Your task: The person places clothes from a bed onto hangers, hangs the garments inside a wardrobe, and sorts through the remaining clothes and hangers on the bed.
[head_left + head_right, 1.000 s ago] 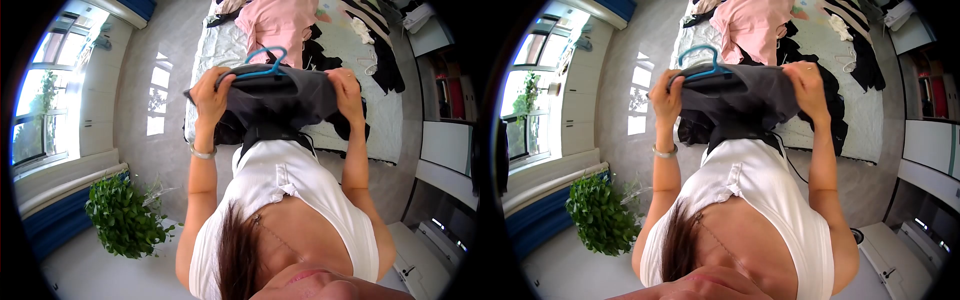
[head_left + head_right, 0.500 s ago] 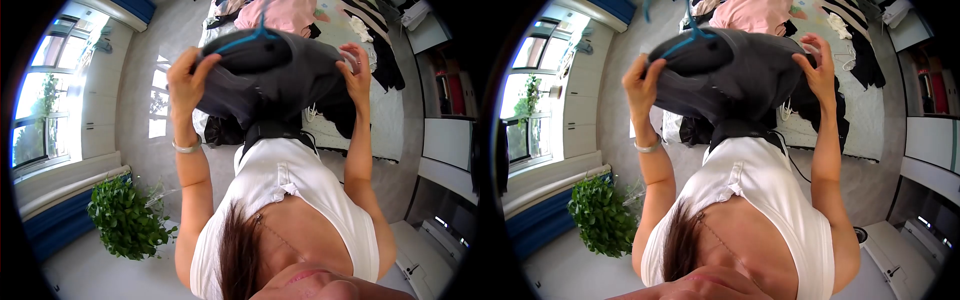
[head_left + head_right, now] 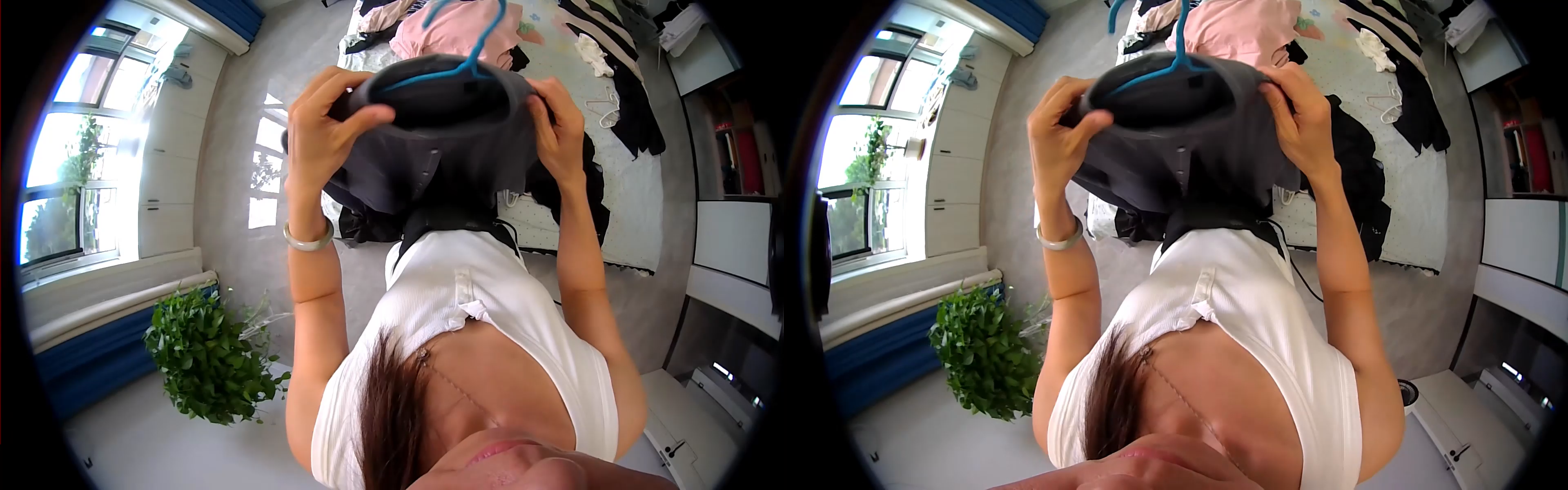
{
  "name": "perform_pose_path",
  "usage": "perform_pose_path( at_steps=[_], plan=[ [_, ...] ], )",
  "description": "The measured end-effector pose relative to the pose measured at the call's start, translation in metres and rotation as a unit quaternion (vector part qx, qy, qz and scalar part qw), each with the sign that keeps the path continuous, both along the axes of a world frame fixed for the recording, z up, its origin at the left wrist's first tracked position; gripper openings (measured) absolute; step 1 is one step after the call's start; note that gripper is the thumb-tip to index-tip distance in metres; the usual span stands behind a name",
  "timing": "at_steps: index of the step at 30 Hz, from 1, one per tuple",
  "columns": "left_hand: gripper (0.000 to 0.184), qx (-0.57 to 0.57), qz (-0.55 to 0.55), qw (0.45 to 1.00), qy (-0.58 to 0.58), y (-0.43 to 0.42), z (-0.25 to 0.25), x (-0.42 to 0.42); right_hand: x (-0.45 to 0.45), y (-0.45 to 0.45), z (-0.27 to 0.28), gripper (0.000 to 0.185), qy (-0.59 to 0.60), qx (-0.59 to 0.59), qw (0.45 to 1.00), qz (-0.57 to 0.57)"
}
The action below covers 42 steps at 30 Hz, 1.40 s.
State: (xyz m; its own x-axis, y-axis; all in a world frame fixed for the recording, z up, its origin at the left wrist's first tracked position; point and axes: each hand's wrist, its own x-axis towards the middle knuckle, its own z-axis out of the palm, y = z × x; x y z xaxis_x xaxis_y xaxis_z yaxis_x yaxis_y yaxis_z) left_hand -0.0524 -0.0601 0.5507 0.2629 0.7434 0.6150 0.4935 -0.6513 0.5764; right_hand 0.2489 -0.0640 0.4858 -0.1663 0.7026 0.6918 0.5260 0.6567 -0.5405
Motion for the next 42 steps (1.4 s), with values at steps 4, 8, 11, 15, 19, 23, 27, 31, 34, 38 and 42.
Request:
perform_pose_path(
  at_steps=[4, 8, 11, 15, 19, 23, 27, 31, 34, 38, 42],
  plan=[
    [0.018, -0.137, -0.037, 0.987, 0.074, 0.004, -0.011, -0.022, 0.001, 0.004, -0.004, 0.014, 0.098, -0.072, 0.993, -0.006],
    [0.015, -0.014, -0.032, 0.999, 0.013, 0.008, -0.023, 0.007, -0.014, 0.004, -0.007, 0.014, 0.075, -0.064, 0.994, 0.047],
    [0.013, 0.005, 0.010, 0.999, -0.048, 0.016, -0.034, -0.003, 0.000, 0.012, -0.008, 0.015, 0.044, -0.037, 0.998, 0.020],
    [0.012, 0.027, 0.012, 0.998, -0.060, 0.017, -0.041, -0.011, 0.016, 0.017, 0.004, 0.018, -0.055, 0.068, 0.995, -0.042],
    [0.012, 0.013, -0.024, 0.995, -0.094, 0.022, -0.045, 0.001, 0.001, 0.013, 0.011, 0.018, -0.080, 0.097, 0.991, -0.034],
    [0.011, 0.019, -0.079, 0.994, -0.067, 0.027, -0.044, 0.015, -0.003, 0.013, 0.016, 0.018, 0.023, 0.004, 0.999, 0.047],
    [0.012, -0.017, -0.061, 0.998, 0.006, 0.036, -0.040, -0.001, 0.025, 0.020, 0.011, 0.019, 0.119, -0.025, 0.993, 0.002],
    [0.013, 0.024, -0.045, 0.999, 0.011, 0.043, -0.034, 0.001, 0.032, 0.019, 0.013, 0.018, 0.113, -0.011, 0.993, 0.008],
    [0.013, 0.085, -0.041, 0.995, -0.011, 0.035, -0.018, 0.012, 0.033, 0.014, 0.026, 0.017, 0.136, 0.040, 0.990, 0.001],
    [0.013, 0.115, -0.031, 0.993, 0.021, 0.041, -0.029, 0.016, 0.036, 0.017, 0.013, 0.016, 0.145, 0.010, 0.989, -0.017],
    [0.015, 0.021, -0.021, 0.999, 0.028, 0.038, -0.047, 0.012, 0.051, 0.004, -0.005, 0.015, 0.161, -0.005, 0.986, -0.042]
  ],
)
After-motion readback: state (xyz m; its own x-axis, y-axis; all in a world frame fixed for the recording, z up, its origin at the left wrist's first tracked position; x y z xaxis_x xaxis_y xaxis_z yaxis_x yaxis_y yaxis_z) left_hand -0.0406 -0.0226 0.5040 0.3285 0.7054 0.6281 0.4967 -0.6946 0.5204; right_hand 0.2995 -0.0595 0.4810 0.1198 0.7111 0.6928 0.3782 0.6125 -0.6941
